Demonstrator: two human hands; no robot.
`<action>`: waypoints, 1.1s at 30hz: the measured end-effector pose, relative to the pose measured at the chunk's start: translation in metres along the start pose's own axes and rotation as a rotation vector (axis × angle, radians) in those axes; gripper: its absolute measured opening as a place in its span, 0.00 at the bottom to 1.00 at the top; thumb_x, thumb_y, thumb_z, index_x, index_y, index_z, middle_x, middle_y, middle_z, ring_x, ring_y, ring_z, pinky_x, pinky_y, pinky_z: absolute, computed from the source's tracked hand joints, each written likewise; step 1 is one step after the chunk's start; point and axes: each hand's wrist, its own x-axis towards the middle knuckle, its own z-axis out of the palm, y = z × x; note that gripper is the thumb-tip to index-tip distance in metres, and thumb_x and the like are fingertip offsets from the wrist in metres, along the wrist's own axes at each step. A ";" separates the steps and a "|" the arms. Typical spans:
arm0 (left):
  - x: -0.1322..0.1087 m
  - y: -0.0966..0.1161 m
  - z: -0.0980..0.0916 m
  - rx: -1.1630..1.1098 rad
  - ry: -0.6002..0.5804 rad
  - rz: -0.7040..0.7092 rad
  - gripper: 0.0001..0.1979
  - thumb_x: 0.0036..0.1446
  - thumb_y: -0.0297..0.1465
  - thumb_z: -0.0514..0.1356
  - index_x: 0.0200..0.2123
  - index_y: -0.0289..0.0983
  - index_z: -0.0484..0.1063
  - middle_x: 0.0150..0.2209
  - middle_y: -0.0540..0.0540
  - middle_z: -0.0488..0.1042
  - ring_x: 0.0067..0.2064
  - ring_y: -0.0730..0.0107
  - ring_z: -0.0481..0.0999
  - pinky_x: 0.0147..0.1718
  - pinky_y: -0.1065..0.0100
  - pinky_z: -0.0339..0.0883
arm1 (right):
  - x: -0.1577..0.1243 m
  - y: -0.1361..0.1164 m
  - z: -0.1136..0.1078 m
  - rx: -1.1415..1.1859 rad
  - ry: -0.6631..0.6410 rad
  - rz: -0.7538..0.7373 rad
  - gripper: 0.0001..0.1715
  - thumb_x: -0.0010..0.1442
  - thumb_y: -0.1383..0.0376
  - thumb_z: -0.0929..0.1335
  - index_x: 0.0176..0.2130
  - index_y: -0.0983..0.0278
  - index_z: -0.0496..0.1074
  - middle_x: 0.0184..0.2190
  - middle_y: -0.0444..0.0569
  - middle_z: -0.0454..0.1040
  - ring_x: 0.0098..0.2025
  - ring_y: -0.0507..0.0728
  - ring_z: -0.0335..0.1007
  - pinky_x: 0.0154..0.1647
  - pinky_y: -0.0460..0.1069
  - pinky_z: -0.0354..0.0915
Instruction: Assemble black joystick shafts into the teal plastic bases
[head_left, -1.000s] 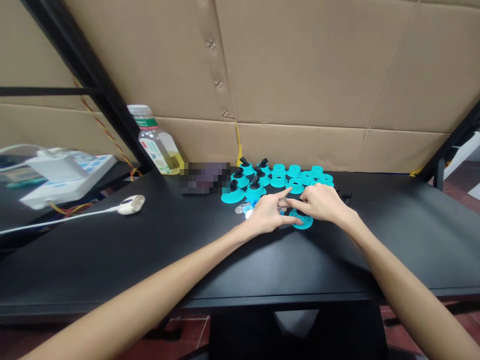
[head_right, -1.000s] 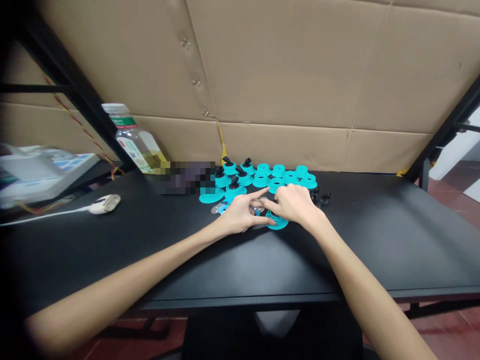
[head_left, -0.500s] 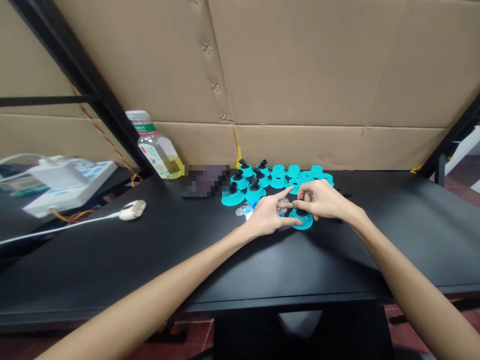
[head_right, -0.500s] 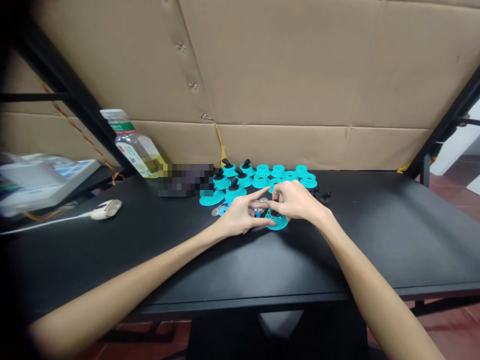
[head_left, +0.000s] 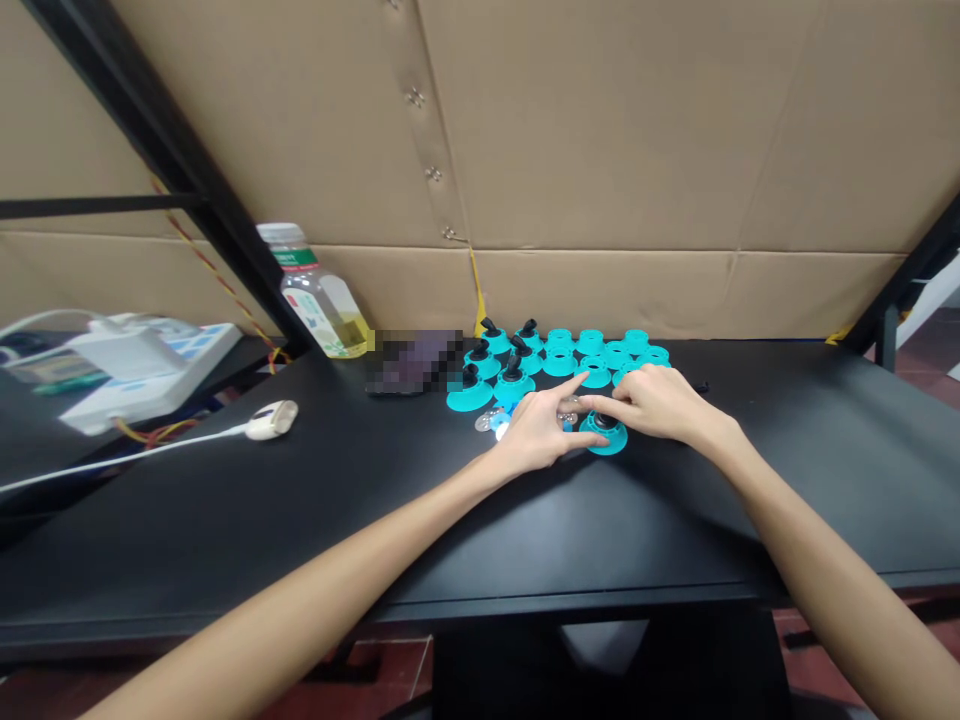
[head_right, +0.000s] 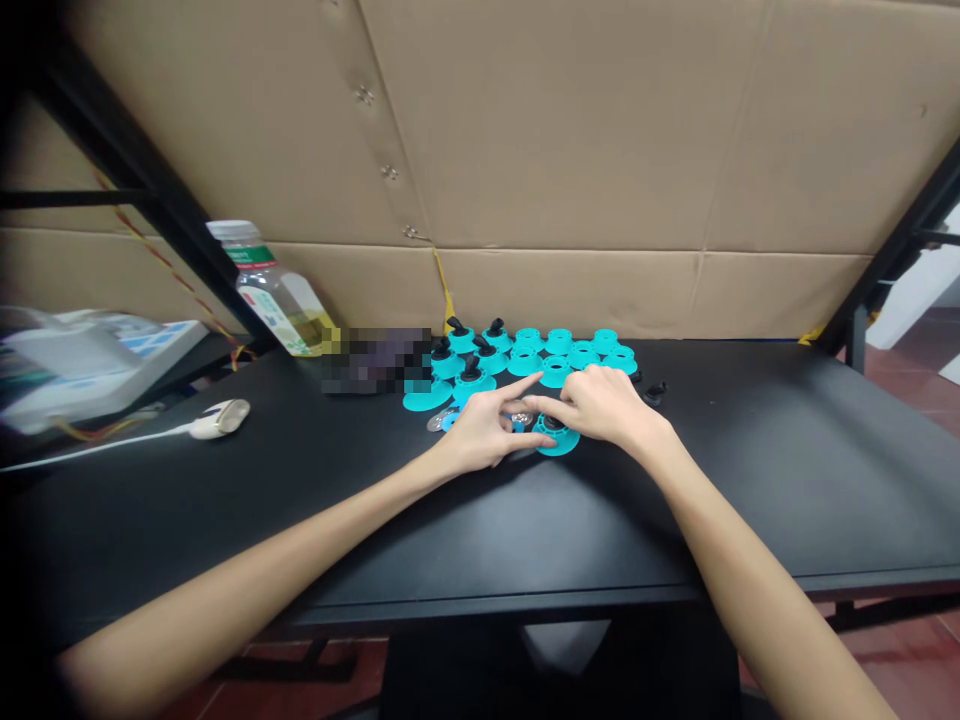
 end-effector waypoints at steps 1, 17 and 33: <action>0.000 0.000 0.000 0.005 0.001 0.002 0.47 0.43 0.46 0.68 0.63 0.34 0.58 0.45 0.40 0.79 0.30 0.63 0.78 0.32 0.64 0.70 | -0.001 0.001 -0.002 0.011 0.004 -0.001 0.37 0.62 0.42 0.57 0.16 0.65 0.60 0.14 0.43 0.57 0.21 0.49 0.48 0.26 0.47 0.43; -0.004 0.011 -0.012 0.161 0.170 0.146 0.39 0.50 0.47 0.64 0.63 0.42 0.58 0.46 0.46 0.79 0.40 0.60 0.78 0.43 0.61 0.69 | 0.001 0.001 -0.001 0.009 0.122 -0.046 0.28 0.64 0.53 0.59 0.18 0.65 0.62 0.16 0.43 0.61 0.21 0.49 0.48 0.26 0.47 0.43; 0.002 0.009 -0.018 -0.174 -0.070 0.125 0.33 0.55 0.39 0.61 0.62 0.36 0.61 0.53 0.40 0.74 0.55 0.54 0.72 0.55 0.55 0.63 | 0.003 0.006 0.002 0.082 0.059 -0.048 0.29 0.65 0.52 0.58 0.19 0.65 0.61 0.17 0.42 0.60 0.21 0.49 0.49 0.26 0.47 0.44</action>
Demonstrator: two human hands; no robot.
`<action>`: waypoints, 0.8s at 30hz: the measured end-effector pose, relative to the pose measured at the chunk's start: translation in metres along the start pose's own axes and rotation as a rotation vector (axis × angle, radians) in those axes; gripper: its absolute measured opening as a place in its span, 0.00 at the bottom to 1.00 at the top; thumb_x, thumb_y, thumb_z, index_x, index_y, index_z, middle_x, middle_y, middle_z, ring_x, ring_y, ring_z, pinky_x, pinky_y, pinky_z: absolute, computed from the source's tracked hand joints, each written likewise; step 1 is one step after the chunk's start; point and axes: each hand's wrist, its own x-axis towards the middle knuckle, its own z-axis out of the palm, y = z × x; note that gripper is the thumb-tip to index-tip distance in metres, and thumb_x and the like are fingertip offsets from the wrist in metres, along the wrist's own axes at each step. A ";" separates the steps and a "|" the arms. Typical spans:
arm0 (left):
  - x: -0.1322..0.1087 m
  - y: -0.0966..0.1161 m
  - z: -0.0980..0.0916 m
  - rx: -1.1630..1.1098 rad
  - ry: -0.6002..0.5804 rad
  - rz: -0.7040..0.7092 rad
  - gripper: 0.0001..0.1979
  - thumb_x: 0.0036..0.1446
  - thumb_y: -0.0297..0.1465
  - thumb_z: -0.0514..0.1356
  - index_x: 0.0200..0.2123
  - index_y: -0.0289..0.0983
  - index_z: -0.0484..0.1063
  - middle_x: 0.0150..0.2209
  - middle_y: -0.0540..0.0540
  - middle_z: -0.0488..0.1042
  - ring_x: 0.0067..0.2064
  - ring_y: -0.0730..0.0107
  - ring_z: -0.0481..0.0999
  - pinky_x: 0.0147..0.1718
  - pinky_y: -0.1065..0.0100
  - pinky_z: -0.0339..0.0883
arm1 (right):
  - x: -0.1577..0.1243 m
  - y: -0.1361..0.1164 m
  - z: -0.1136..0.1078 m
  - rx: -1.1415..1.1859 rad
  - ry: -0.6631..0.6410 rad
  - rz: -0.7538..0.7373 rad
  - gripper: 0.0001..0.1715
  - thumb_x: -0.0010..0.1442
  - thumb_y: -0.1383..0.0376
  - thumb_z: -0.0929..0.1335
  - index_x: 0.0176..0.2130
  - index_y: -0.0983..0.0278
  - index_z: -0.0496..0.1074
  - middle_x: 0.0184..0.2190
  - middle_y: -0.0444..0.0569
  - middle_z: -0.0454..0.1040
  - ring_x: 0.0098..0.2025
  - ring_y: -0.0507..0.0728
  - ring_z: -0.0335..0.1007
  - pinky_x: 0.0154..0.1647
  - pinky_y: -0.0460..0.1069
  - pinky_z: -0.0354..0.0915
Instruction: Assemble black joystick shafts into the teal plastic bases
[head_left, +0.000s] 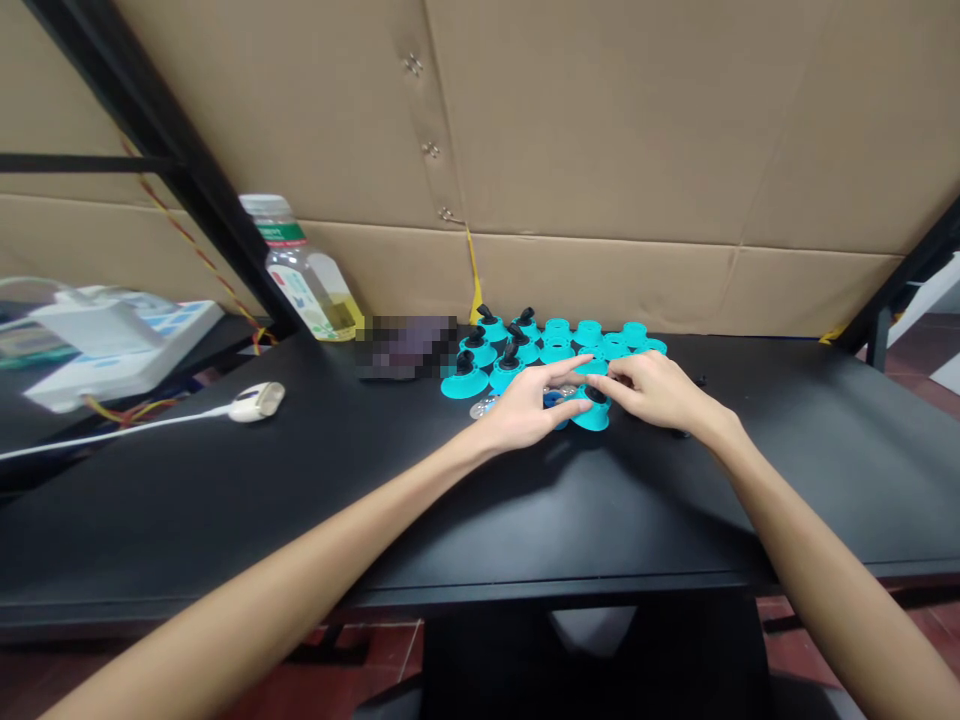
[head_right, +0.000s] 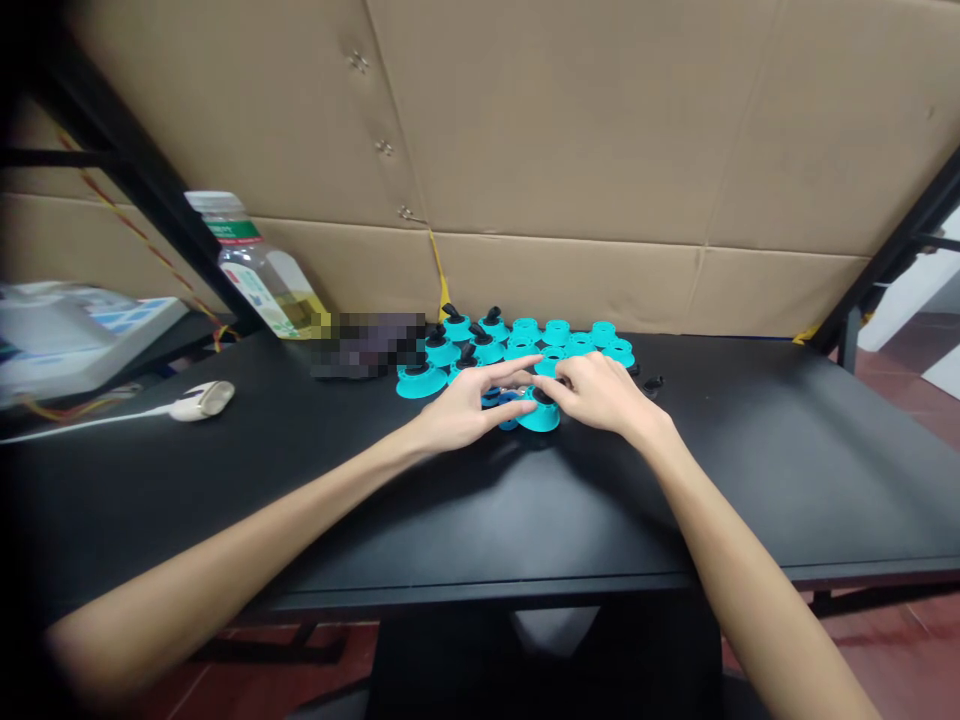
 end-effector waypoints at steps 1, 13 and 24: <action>0.000 0.000 0.001 0.023 0.034 -0.002 0.33 0.53 0.39 0.63 0.61 0.35 0.62 0.51 0.40 0.76 0.54 0.55 0.73 0.54 0.55 0.64 | 0.000 -0.001 0.000 -0.017 0.004 -0.001 0.29 0.65 0.52 0.58 0.19 0.65 0.61 0.17 0.43 0.61 0.21 0.49 0.49 0.26 0.47 0.44; -0.001 0.001 -0.010 -0.098 -0.115 0.031 0.38 0.52 0.38 0.64 0.65 0.39 0.56 0.57 0.40 0.70 0.59 0.52 0.68 0.57 0.51 0.61 | -0.002 -0.005 -0.001 0.121 0.033 -0.086 0.29 0.64 0.49 0.59 0.21 0.65 0.62 0.17 0.41 0.61 0.21 0.48 0.51 0.25 0.46 0.43; 0.002 -0.006 0.000 0.081 0.082 0.047 0.36 0.46 0.39 0.69 0.58 0.37 0.65 0.46 0.44 0.79 0.49 0.57 0.76 0.50 0.59 0.67 | -0.002 -0.009 0.001 -0.091 0.055 -0.010 0.30 0.65 0.50 0.59 0.21 0.65 0.67 0.19 0.45 0.66 0.22 0.49 0.52 0.26 0.47 0.43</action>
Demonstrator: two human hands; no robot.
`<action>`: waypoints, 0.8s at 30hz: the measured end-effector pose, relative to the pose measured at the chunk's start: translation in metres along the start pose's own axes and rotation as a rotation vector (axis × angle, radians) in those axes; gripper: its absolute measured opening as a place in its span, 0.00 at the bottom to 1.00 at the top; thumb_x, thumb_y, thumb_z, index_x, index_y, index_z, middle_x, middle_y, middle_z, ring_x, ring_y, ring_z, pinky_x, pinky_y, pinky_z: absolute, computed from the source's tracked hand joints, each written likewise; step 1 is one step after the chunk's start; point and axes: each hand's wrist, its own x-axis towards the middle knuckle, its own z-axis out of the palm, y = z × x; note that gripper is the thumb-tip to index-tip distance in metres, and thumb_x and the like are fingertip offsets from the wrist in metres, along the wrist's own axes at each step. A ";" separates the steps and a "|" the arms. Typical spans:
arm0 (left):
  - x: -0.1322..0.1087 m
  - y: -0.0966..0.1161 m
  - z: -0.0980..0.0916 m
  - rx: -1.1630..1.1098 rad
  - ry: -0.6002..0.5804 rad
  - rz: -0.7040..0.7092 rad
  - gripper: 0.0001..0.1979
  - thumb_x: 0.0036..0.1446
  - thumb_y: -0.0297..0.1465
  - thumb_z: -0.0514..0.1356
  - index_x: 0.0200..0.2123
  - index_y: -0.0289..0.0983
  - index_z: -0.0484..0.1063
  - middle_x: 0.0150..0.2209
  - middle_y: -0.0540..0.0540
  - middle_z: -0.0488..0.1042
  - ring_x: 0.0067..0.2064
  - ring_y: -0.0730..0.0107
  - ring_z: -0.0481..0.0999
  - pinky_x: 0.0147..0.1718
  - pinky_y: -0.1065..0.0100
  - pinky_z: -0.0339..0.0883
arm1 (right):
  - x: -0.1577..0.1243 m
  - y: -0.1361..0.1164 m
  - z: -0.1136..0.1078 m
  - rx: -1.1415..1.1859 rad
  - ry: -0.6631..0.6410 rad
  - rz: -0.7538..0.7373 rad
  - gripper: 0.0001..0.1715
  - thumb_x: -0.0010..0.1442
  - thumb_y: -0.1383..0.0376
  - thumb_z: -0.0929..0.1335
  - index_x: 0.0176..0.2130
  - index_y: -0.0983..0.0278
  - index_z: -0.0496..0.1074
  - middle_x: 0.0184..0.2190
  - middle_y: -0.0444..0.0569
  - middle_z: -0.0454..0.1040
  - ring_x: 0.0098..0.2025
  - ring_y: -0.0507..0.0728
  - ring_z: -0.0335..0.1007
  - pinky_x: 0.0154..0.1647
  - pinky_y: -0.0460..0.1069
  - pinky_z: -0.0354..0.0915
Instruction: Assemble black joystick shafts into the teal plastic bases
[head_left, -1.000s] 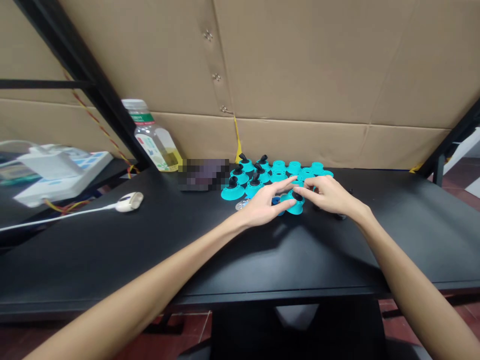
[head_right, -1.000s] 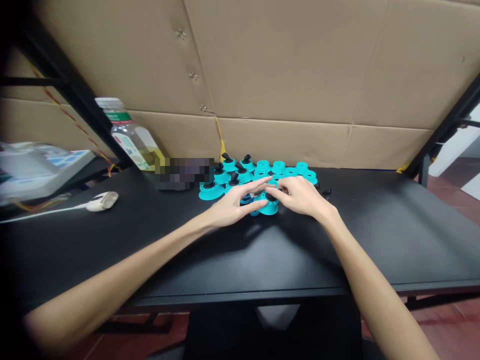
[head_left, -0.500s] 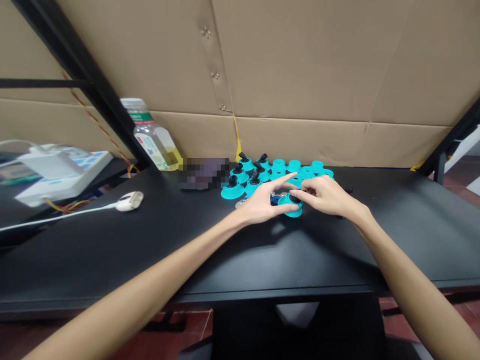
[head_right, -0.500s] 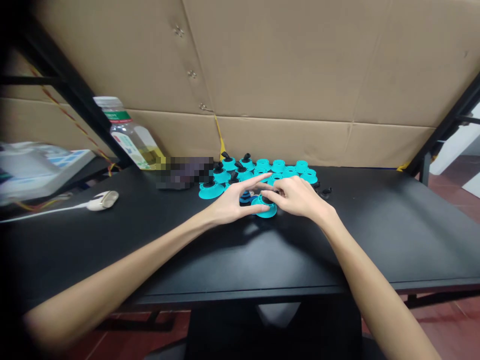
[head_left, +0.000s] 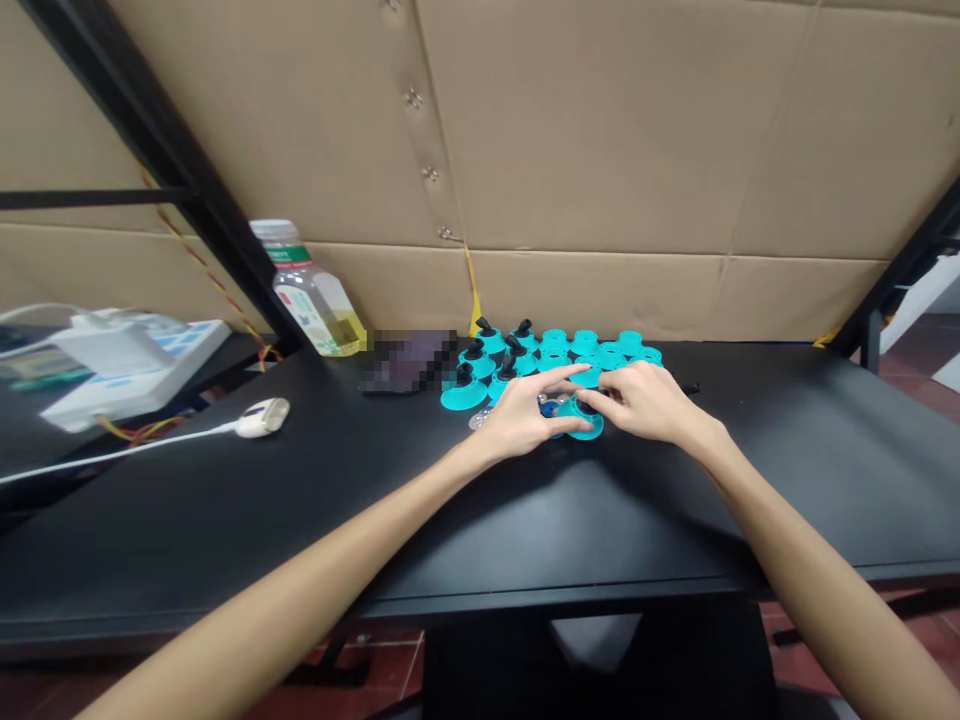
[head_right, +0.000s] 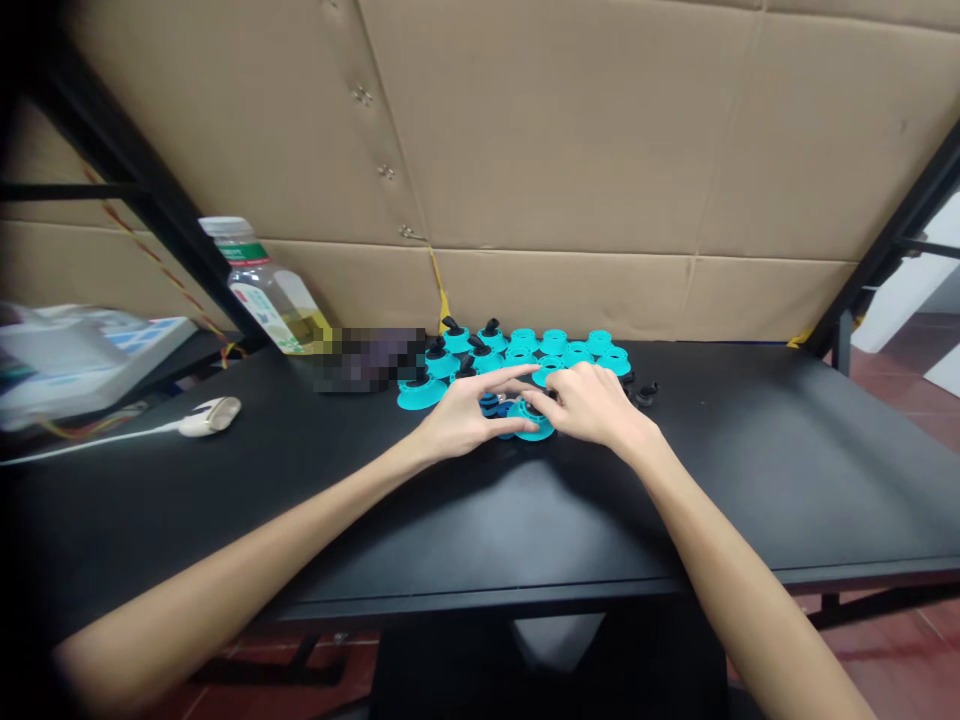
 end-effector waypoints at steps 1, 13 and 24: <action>-0.001 0.001 0.002 0.044 0.038 0.009 0.35 0.45 0.39 0.69 0.57 0.38 0.66 0.45 0.45 0.79 0.48 0.58 0.76 0.50 0.59 0.67 | 0.000 -0.002 0.000 -0.028 -0.002 0.013 0.29 0.65 0.51 0.59 0.21 0.65 0.68 0.19 0.46 0.67 0.22 0.49 0.53 0.26 0.47 0.43; -0.005 0.004 0.000 0.121 -0.056 0.103 0.37 0.52 0.38 0.65 0.64 0.40 0.57 0.55 0.43 0.72 0.55 0.57 0.71 0.56 0.55 0.63 | -0.003 0.002 -0.004 0.090 -0.010 -0.078 0.24 0.65 0.55 0.61 0.24 0.66 0.73 0.18 0.43 0.66 0.21 0.48 0.50 0.26 0.46 0.43; -0.005 0.002 0.009 0.104 0.145 0.046 0.35 0.47 0.40 0.67 0.58 0.36 0.66 0.45 0.43 0.79 0.48 0.56 0.77 0.54 0.53 0.65 | -0.001 -0.008 0.005 -0.164 0.083 -0.009 0.31 0.67 0.53 0.57 0.25 0.67 0.73 0.23 0.51 0.73 0.24 0.51 0.60 0.27 0.48 0.41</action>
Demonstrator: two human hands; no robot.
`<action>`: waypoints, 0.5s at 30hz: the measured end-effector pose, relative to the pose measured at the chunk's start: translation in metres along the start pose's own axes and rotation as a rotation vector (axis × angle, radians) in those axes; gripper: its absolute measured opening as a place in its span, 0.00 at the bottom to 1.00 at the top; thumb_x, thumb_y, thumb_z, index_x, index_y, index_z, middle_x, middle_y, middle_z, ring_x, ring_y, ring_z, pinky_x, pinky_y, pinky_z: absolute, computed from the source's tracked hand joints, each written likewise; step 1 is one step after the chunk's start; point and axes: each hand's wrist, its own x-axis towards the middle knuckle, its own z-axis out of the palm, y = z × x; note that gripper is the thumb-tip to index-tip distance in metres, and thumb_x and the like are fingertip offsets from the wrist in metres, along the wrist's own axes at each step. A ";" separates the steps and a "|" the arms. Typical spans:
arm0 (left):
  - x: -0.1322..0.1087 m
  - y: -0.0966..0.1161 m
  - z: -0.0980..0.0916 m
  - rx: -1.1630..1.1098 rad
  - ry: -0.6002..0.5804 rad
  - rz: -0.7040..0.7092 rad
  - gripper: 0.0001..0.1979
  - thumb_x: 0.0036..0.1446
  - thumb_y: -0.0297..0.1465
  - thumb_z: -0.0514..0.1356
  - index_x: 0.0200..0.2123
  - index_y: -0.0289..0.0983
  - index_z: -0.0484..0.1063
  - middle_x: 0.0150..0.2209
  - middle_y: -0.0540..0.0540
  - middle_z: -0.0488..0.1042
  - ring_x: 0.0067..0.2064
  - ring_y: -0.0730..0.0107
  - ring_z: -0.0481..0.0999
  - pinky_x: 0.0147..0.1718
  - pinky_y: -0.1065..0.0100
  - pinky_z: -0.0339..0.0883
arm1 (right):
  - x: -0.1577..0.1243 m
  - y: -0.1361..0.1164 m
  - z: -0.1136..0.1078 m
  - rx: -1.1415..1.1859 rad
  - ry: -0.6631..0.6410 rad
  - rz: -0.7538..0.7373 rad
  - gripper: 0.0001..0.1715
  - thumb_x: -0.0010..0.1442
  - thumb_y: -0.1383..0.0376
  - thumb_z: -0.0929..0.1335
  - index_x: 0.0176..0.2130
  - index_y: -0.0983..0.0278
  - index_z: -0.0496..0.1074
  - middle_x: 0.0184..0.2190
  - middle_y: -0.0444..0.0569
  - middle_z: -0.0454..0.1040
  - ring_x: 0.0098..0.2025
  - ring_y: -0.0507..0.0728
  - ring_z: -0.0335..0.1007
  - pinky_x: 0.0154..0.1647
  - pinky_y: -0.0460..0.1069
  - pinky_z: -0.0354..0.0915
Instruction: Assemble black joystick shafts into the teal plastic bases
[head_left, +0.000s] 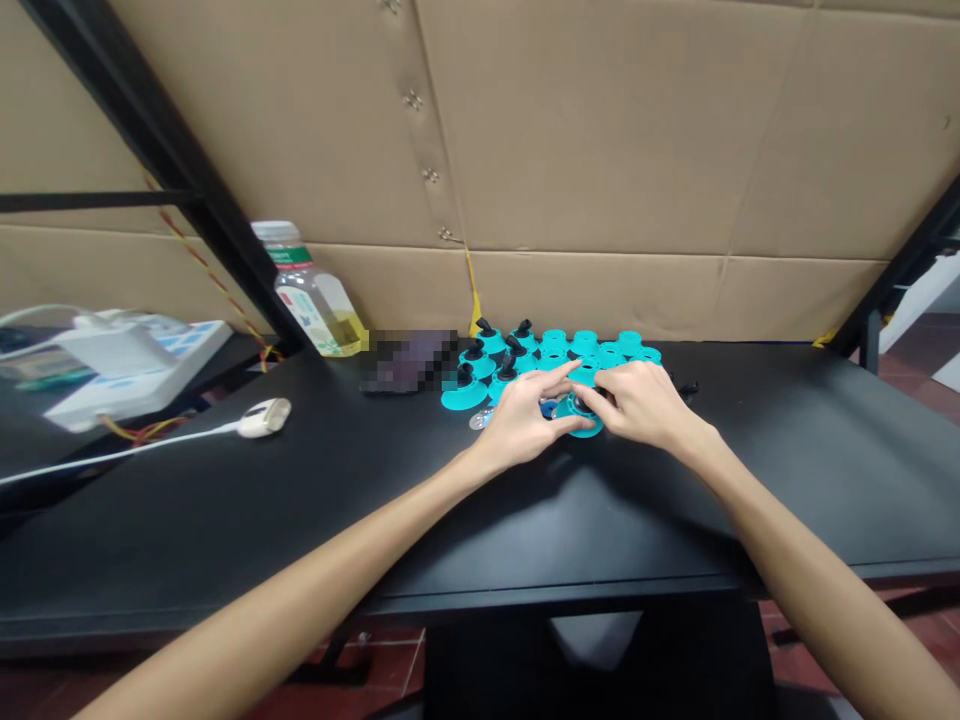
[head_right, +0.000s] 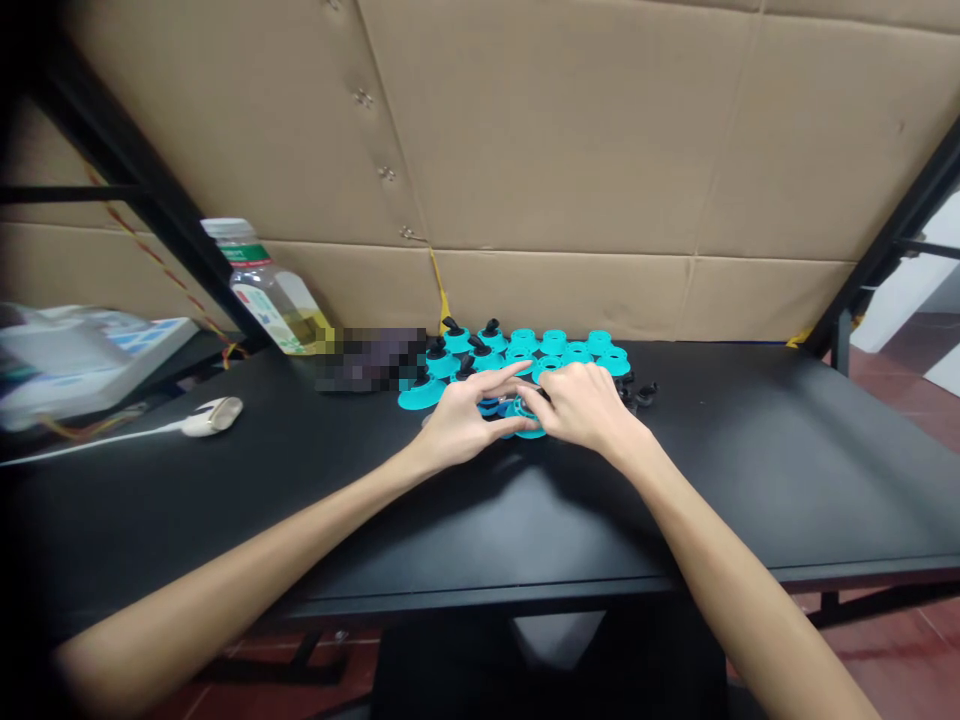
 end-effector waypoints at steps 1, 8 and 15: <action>0.000 0.001 0.001 0.032 0.022 0.000 0.35 0.47 0.41 0.67 0.58 0.37 0.66 0.44 0.43 0.80 0.48 0.56 0.77 0.54 0.53 0.65 | 0.000 -0.001 0.000 -0.011 0.003 0.012 0.30 0.67 0.53 0.57 0.25 0.67 0.73 0.24 0.52 0.74 0.25 0.52 0.61 0.27 0.48 0.41; 0.009 0.002 -0.022 0.085 -0.106 -0.055 0.41 0.52 0.47 0.63 0.65 0.40 0.54 0.53 0.44 0.74 0.54 0.57 0.73 0.52 0.59 0.66 | 0.002 0.009 -0.012 0.018 0.081 0.141 0.30 0.66 0.52 0.57 0.24 0.64 0.74 0.23 0.49 0.74 0.25 0.52 0.64 0.25 0.47 0.43; 0.011 -0.006 -0.037 0.490 -0.411 0.078 0.23 0.65 0.47 0.48 0.46 0.39 0.75 0.45 0.45 0.78 0.45 0.59 0.77 0.44 0.64 0.67 | 0.025 0.016 -0.010 -0.029 0.107 0.312 0.31 0.65 0.50 0.57 0.28 0.65 0.76 0.26 0.52 0.76 0.28 0.55 0.69 0.27 0.47 0.47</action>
